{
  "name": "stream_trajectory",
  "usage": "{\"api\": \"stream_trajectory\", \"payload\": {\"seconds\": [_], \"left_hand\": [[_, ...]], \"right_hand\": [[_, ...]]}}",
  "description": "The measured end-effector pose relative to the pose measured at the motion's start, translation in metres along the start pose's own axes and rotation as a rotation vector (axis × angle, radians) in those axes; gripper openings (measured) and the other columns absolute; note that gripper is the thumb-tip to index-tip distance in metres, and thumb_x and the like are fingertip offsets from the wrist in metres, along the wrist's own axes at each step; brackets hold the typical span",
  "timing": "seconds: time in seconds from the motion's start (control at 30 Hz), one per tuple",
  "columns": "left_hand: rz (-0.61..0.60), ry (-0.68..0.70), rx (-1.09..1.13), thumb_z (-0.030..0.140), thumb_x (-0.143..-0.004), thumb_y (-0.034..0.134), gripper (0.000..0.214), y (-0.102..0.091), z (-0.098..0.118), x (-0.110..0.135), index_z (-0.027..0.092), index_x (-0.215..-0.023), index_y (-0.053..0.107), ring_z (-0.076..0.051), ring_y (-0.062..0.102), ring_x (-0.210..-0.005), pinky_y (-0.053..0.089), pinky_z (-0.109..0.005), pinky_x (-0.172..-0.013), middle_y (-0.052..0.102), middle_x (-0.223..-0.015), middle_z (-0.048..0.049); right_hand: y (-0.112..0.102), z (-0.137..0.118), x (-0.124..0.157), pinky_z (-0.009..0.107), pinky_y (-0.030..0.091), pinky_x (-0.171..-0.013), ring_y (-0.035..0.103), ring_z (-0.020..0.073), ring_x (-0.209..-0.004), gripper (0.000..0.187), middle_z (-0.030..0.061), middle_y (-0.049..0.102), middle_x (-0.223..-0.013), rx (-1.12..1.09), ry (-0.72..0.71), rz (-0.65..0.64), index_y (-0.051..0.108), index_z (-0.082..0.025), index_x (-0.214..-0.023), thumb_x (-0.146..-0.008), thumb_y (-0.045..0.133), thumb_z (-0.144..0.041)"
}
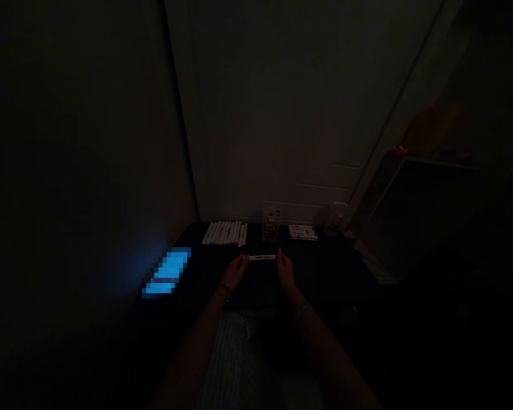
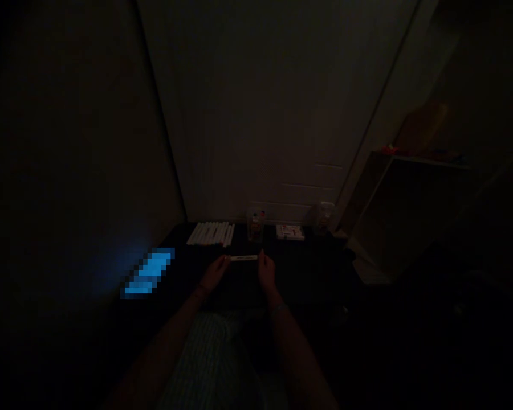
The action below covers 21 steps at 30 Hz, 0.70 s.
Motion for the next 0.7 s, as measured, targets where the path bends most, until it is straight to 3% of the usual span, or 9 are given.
{"api": "stream_trajectory", "payload": {"seconds": [0.33,0.6,0.7], "left_hand": [[-0.004,-0.039,0.027,0.059,-0.07,0.042,0.046,-0.0015,-0.0011,0.0006,0.016,-0.065,0.058,-0.012,0.046,-0.056,0.033,-0.022,-0.051,0.053,-0.057,0.0009],[-0.02,-0.149,0.034,0.065,-0.07,0.035,0.053,-0.0023,-0.0065,0.0035,0.018,-0.049,0.045,-0.009,0.035,-0.044,0.026,-0.022,-0.044,0.039,-0.045,0.0035],[-0.015,-0.139,0.044,0.065,-0.068,0.04,0.051,-0.0019,-0.0012,0.0031,0.017,-0.052,0.049,-0.009,0.038,-0.047,0.028,-0.022,-0.046,0.043,-0.047,0.0035]], "right_hand": [[0.0004,0.0091,-0.0015,0.021,0.024,-0.044,0.032,0.0083,-0.048,0.048,-0.0033,0.038,-0.05,-0.057,0.035,-0.048,0.043,-0.017,-0.055,-0.076,0.035,-0.06],[0.0007,0.0073,-0.0007,0.021,0.025,-0.044,0.032,0.0082,-0.048,0.048,-0.0033,0.039,-0.051,-0.098,0.048,-0.052,0.043,-0.017,-0.056,-0.076,0.035,-0.06],[0.0,0.0075,-0.0014,0.02,0.025,-0.044,0.033,0.0082,-0.048,0.048,-0.0031,0.038,-0.05,-0.099,0.053,-0.038,0.043,-0.017,-0.055,-0.076,0.035,-0.06]]}}
Point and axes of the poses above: each hand's wrist, its own x-axis away from the middle knuckle, its own y-axis out of the palm, z = x × y, the point moved 4 cm from there along -x, towards the middle knuckle
